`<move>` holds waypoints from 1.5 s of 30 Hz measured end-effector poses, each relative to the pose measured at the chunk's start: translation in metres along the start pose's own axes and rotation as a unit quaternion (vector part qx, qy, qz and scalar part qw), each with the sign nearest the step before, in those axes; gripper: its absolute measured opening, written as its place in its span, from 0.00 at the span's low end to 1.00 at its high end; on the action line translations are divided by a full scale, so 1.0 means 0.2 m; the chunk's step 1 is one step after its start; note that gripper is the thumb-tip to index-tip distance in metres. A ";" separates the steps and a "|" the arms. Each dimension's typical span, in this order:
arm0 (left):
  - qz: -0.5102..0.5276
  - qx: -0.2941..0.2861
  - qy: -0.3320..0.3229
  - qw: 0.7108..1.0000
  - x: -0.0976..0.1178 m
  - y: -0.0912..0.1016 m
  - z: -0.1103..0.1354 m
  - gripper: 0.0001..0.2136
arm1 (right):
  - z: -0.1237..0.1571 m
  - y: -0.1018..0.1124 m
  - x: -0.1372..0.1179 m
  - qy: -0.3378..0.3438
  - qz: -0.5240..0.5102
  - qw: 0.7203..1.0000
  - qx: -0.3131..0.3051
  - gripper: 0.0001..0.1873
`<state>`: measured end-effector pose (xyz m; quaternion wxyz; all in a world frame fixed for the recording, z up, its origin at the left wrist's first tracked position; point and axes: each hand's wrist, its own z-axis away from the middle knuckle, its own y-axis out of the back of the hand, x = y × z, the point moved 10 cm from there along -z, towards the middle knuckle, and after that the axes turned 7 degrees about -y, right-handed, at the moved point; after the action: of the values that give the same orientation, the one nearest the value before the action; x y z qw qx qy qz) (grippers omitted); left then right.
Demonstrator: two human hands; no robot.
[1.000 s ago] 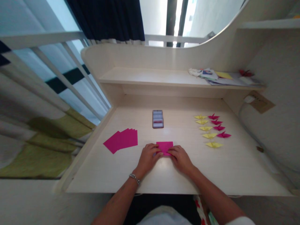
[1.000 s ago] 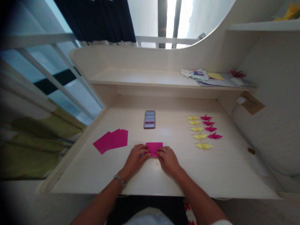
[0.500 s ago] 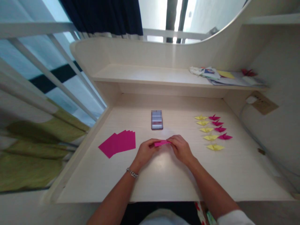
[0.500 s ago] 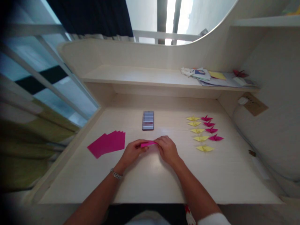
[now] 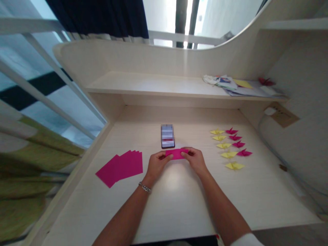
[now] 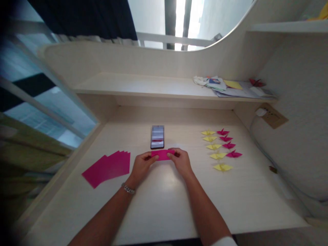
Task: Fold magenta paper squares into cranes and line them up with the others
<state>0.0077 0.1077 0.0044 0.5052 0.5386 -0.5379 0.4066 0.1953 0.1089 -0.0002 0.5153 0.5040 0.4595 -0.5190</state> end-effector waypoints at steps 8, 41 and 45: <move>-0.005 0.050 0.014 0.999 -0.08 0.07 0.00 0.12 | -0.01 -0.05 0.05 -0.027 0.029 0.999 -0.017 0.15; 0.086 0.033 0.053 0.994 -0.12 0.04 0.02 0.23 | 0.05 0.01 0.01 0.006 0.042 0.996 0.075 0.14; 0.069 0.019 0.048 0.996 -0.14 0.03 0.03 0.17 | 0.05 0.02 0.03 0.002 0.063 0.995 0.071 0.15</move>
<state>-0.0018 0.1075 -0.0238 0.4910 0.4895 -0.5409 0.4761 0.1994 0.0986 -0.0057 0.5088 0.5684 0.3897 -0.5159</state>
